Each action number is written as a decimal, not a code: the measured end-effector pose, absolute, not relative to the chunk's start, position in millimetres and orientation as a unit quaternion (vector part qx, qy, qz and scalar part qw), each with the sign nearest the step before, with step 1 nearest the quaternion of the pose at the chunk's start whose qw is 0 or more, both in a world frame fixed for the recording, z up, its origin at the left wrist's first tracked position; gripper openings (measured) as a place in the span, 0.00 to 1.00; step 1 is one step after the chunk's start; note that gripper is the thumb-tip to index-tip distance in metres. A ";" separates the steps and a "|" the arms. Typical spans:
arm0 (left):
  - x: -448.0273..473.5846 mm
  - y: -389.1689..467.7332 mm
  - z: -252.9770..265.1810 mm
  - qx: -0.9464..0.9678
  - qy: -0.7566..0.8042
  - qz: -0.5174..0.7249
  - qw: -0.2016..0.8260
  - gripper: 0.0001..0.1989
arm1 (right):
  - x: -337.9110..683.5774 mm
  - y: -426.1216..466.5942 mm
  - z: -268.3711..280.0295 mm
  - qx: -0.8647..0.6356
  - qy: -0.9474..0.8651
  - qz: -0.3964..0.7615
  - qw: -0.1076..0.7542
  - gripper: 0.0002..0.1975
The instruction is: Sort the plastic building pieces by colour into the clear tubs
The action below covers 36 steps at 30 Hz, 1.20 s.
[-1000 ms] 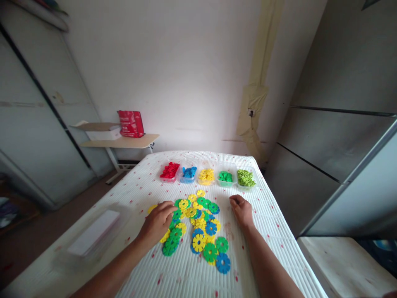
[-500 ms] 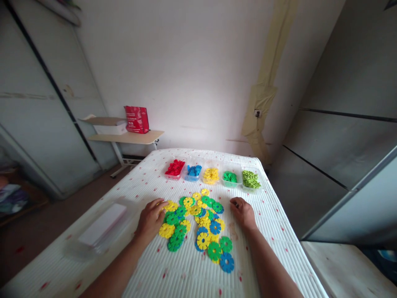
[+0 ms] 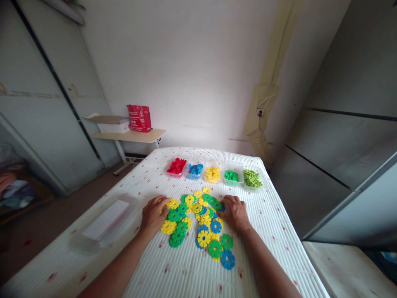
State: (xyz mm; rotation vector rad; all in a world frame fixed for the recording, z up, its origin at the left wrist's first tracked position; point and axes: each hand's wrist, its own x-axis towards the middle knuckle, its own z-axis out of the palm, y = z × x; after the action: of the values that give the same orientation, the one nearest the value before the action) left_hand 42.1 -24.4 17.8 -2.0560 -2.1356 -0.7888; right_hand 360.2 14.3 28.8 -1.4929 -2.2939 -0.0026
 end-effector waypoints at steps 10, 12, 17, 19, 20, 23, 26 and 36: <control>37.5 -25.3 13.4 -0.667 -0.686 -0.290 0.033 0.15 | 371.5 18.8 30.2 -0.543 -0.812 0.017 0.213 0.16; 37.1 -25.0 12.6 -0.668 -0.683 -0.293 0.032 0.15 | 374.4 18.0 31.4 -0.549 -0.808 0.012 0.212 0.17; 36.0 -24.6 11.6 -0.670 -0.679 -0.300 0.031 0.15 | 381.6 14.3 38.5 -0.608 -0.775 -0.012 0.172 0.16; 35.8 -24.5 11.6 -0.670 -0.678 -0.301 0.032 0.15 | 383.9 12.4 41.1 -0.617 -0.771 -0.013 0.155 0.15; 35.8 -24.4 11.7 -0.669 -0.678 -0.302 0.032 0.15 | 384.5 11.5 42.3 -0.619 -0.771 -0.012 0.149 0.16; 35.9 -24.1 11.7 -0.669 -0.679 -0.301 0.031 0.14 | 383.2 9.9 45.8 -0.610 -0.781 -0.004 0.137 0.20; 36.3 -24.0 11.9 -0.670 -0.680 -0.296 0.028 0.14 | 378.5 10.4 49.5 -0.590 -0.800 0.021 0.108 0.19; 37.1 -25.4 13.4 -0.666 -0.687 -0.291 0.026 0.14 | 369.4 -14.0 79.3 -0.484 -0.835 0.214 0.153 0.14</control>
State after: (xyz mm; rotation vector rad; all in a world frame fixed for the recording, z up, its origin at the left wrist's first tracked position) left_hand 37.1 -25.4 13.4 -2.0566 -2.1223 -0.8992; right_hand 369.4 -14.0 79.3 -1.3892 -2.3936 0.6125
